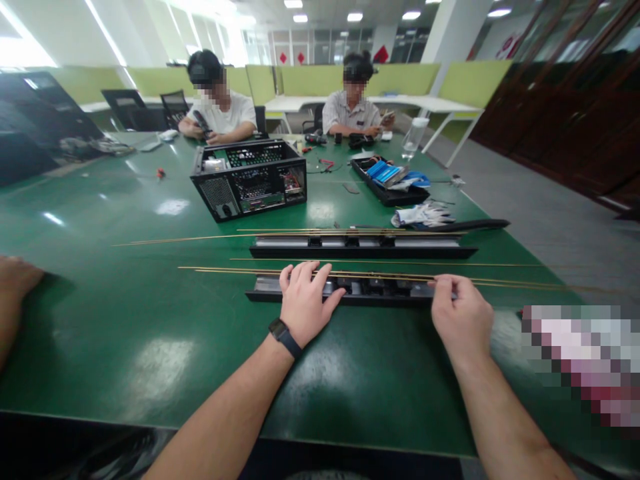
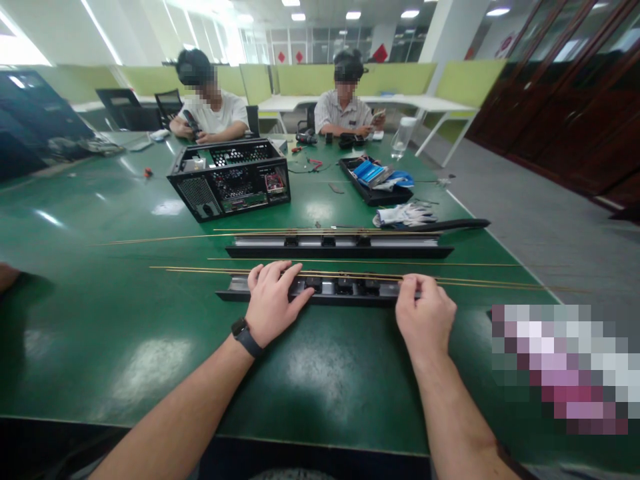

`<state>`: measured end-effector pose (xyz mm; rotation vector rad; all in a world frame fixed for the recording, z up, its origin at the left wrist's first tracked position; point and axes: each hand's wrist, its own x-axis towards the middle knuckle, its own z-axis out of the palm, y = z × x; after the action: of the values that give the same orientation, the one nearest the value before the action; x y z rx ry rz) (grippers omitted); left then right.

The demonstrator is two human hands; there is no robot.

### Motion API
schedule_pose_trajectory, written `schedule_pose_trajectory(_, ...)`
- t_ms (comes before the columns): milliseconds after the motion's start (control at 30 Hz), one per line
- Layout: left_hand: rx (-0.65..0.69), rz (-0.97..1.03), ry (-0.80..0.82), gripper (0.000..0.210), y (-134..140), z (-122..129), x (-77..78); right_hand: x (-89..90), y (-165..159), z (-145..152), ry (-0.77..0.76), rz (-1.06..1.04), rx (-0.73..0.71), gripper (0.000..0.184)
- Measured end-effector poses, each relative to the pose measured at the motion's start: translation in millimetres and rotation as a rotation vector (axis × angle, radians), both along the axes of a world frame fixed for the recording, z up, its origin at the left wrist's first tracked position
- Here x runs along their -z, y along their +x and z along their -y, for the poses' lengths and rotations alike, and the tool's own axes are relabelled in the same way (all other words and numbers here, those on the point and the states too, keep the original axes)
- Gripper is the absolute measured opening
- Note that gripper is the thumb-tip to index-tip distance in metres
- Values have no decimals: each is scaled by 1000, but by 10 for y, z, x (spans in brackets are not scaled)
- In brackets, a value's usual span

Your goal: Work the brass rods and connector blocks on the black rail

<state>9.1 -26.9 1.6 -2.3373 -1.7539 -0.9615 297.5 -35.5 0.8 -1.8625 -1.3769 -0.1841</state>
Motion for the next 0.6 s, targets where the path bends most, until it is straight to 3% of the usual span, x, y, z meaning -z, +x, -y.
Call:
schedule_pose_trajectory(333, 1, 1, 4, 45, -1, 3, -3, -23, -2, 11, -21, -10, 28, 35)
schedule_pose_trajectory(600, 8, 4, -1, 45, 1, 4, -14, -1, -53, 40, -19, -34, -99, 33)
